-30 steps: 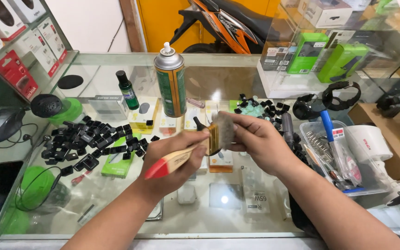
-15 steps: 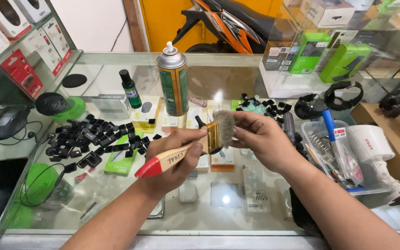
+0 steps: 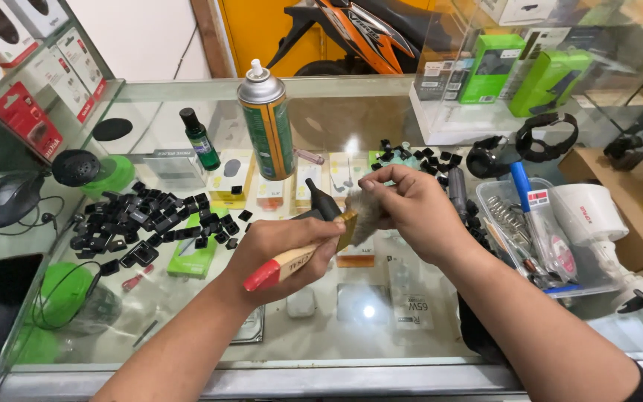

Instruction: Cleaning individual mechanical keyboard keys using a paintbrush.

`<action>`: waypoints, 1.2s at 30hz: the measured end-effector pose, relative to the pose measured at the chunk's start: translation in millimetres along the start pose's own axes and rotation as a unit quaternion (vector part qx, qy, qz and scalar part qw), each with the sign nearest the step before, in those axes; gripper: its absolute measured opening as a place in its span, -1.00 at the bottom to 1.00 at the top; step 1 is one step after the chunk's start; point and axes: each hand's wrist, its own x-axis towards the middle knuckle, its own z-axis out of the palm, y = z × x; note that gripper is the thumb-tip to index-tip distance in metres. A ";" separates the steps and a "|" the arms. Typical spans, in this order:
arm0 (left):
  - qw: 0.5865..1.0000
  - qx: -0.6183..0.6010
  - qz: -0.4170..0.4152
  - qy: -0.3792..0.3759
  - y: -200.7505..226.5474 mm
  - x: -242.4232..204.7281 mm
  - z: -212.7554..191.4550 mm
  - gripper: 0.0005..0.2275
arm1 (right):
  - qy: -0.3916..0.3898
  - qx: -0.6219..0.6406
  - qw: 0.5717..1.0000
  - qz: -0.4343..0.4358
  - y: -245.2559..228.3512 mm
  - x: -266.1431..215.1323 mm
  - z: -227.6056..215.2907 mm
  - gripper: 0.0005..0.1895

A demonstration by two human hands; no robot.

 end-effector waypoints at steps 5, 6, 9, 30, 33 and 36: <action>0.998 0.029 0.055 0.008 1.3 -0.4 -2.0 -0.81 | -0.021 -0.014 1.000 0.006 -28.5 -15.6 14.3 -0.75; 0.998 0.037 0.048 -0.004 -0.3 -0.9 -1.1 -0.85 | -0.024 -0.016 1.000 0.003 -24.1 -14.0 12.3 -0.75; 0.996 0.065 0.059 0.006 -4.6 -4.2 -0.2 -0.88 | -0.028 -0.024 0.999 -0.008 -10.8 -5.3 3.4 -0.75; 0.979 0.204 0.024 -0.006 33.1 14.7 -21.5 -0.78 | -0.024 0.053 0.993 -0.100 -31.6 -11.9 2.1 -0.79; 0.959 0.231 -0.149 -0.066 57.5 23.4 -31.2 -0.87 | 0.019 0.076 0.984 -0.163 -26.4 -3.4 -11.0 -0.80; 0.854 0.380 -0.276 -0.223 66.7 27.4 -22.1 -0.73 | 0.044 0.079 0.977 -0.193 -25.2 0.8 -16.9 -0.83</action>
